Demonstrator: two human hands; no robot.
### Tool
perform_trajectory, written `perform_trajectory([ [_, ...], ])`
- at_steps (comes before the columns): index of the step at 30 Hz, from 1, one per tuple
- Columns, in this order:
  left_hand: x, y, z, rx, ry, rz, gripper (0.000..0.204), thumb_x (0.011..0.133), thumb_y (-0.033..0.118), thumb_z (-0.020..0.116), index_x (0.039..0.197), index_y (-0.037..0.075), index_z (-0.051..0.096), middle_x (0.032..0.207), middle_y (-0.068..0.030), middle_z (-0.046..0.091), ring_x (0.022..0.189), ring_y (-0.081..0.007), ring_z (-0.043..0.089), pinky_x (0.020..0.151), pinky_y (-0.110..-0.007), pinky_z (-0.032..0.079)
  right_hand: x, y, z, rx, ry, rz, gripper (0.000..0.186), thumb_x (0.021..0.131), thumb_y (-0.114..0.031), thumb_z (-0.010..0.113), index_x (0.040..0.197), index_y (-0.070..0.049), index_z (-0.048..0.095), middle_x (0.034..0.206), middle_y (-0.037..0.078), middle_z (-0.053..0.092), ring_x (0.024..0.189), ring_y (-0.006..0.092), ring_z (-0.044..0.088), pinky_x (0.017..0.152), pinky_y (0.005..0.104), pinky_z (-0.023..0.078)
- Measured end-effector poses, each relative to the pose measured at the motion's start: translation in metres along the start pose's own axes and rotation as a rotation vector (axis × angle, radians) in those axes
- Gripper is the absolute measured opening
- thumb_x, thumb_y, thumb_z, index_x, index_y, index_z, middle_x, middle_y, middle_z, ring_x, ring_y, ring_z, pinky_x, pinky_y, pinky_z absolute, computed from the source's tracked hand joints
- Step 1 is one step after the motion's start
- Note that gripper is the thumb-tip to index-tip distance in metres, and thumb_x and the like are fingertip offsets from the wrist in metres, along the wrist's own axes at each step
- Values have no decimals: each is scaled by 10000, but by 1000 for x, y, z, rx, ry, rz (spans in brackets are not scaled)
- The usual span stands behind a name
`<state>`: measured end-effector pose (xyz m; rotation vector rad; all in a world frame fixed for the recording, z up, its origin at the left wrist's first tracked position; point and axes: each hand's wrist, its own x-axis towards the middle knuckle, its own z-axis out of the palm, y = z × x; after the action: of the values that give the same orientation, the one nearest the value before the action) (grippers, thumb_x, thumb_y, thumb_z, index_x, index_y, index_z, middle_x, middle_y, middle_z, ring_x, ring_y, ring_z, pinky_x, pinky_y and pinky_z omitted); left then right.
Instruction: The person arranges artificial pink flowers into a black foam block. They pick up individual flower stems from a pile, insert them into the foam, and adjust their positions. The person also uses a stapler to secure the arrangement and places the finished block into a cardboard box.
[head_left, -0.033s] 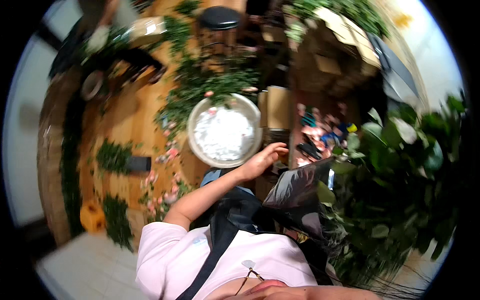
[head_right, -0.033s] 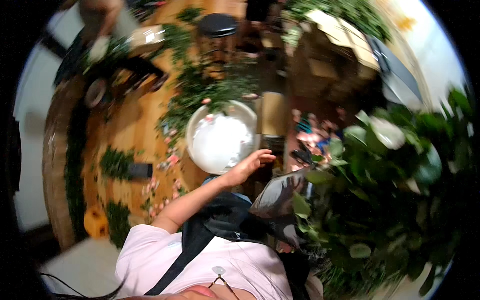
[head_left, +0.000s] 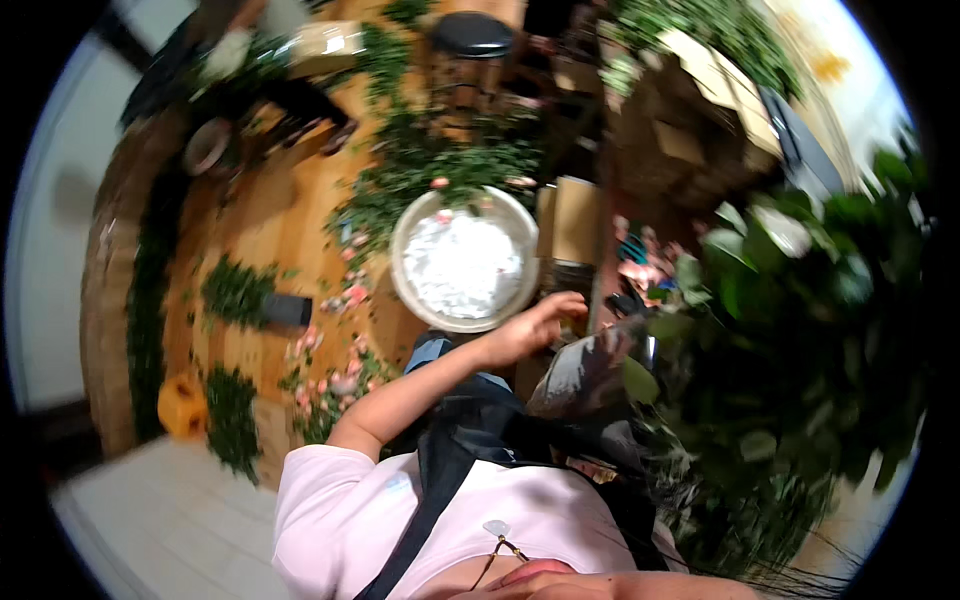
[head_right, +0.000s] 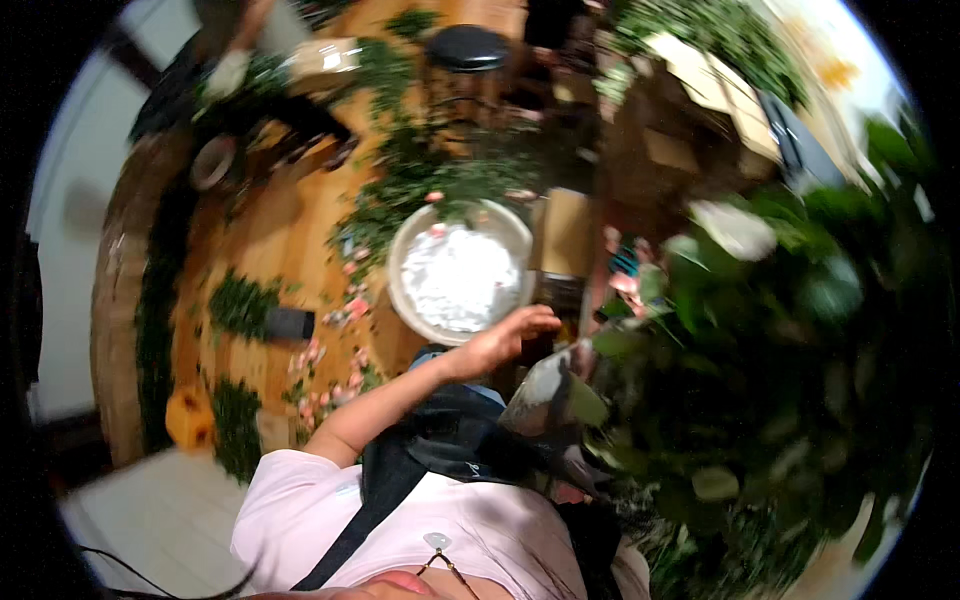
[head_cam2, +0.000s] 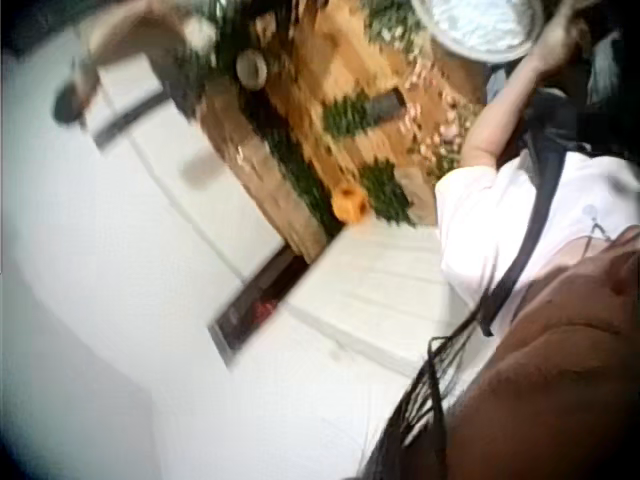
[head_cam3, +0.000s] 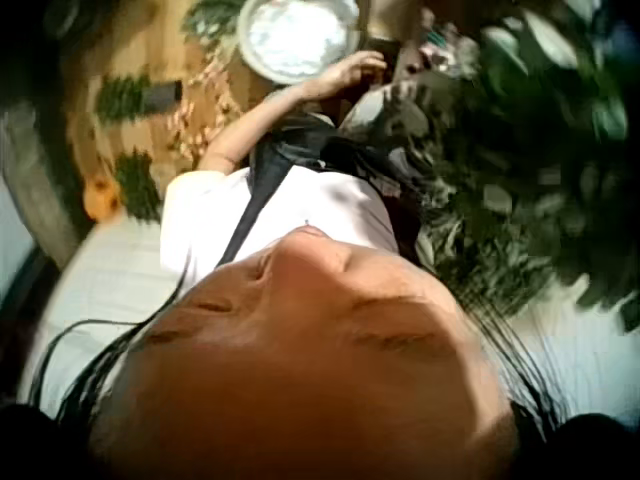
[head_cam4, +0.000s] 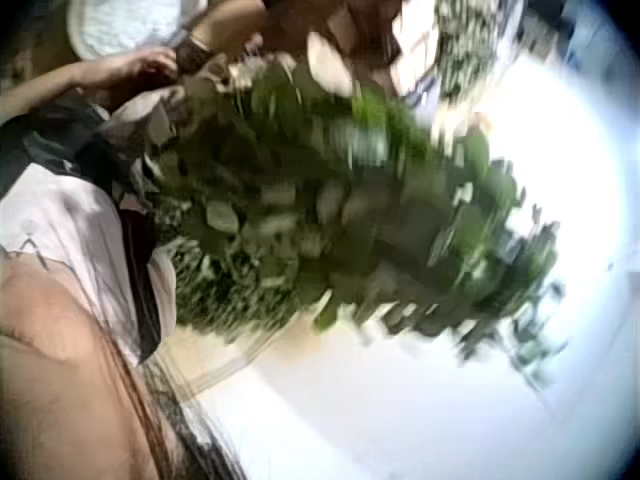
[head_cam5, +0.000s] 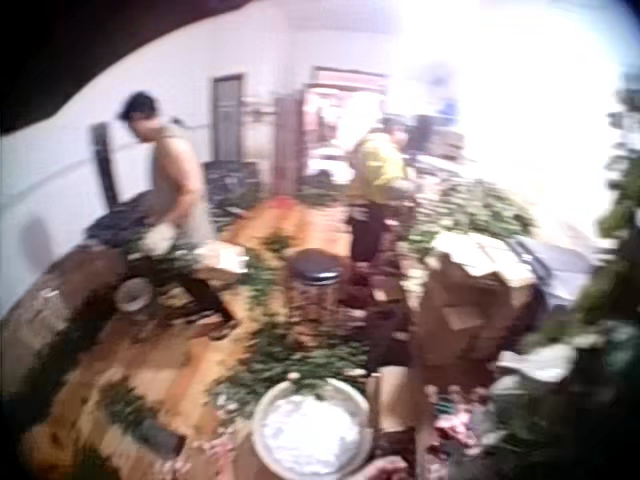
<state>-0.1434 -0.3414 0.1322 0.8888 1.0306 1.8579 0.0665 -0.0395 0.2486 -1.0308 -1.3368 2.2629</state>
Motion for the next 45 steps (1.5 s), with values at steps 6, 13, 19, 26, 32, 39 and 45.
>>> perform_trajectory([
  [6,-136,20,60,176,544,23,1301,785,669,751,1619,125,-86,1691,-146,30,1559,-290,53,1235,-389,118,82,36,114,-235,-528,211,509,1075,-324,463,1526,-117,350,1438,107,536,1172,295,604,1054,453,471],
  [13,-235,-48,63,-265,936,-142,1203,858,557,725,1611,66,-75,1657,-196,82,1530,-312,161,1217,-409,193,72,175,300,-494,-998,486,518,1076,-338,462,1530,-117,345,1431,107,542,1153,297,615,1034,447,492],
  [19,-305,-6,62,-639,1277,49,789,967,503,619,1545,57,320,1515,-93,436,1349,-228,463,1091,-388,398,49,365,422,-728,-1156,784,526,1077,-349,462,1533,-117,341,1425,108,547,1136,299,625,1018,443,510],
  [26,-461,-23,-45,-730,1480,348,902,940,466,672,1586,141,134,1492,-119,386,1347,-277,449,1072,-449,432,45,612,572,-761,-1205,1059,535,1078,-362,462,1536,-117,336,1418,108,553,1117,302,636,998,437,531],
  [32,-645,-54,-167,-624,1907,293,913,923,418,689,1578,100,138,1496,-144,394,1358,-295,434,1067,-482,426,0,666,612,-720,-1028,657,558,1034,-292,579,1519,-117,367,1436,126,522,1253,259,556,1094,399,448],
  [39,-844,-86,-340,-717,1978,-2,982,845,544,750,1580,197,199,1560,-119,360,1371,-334,435,1067,-544,415,60,650,385,-1302,-766,590,526,1016,-329,596,1412,1,487,1300,167,604,1138,281,592,913,404,521],
  [45,-900,-210,-384,-457,2129,-772,750,943,563,581,1484,84,382,1336,-196,549,1074,-313,610,808,-478,544,109,626,270,-1233,-468,859,443,988,-251,630,1379,-72,525,1109,123,651,785,246,620,637,419,545],
])
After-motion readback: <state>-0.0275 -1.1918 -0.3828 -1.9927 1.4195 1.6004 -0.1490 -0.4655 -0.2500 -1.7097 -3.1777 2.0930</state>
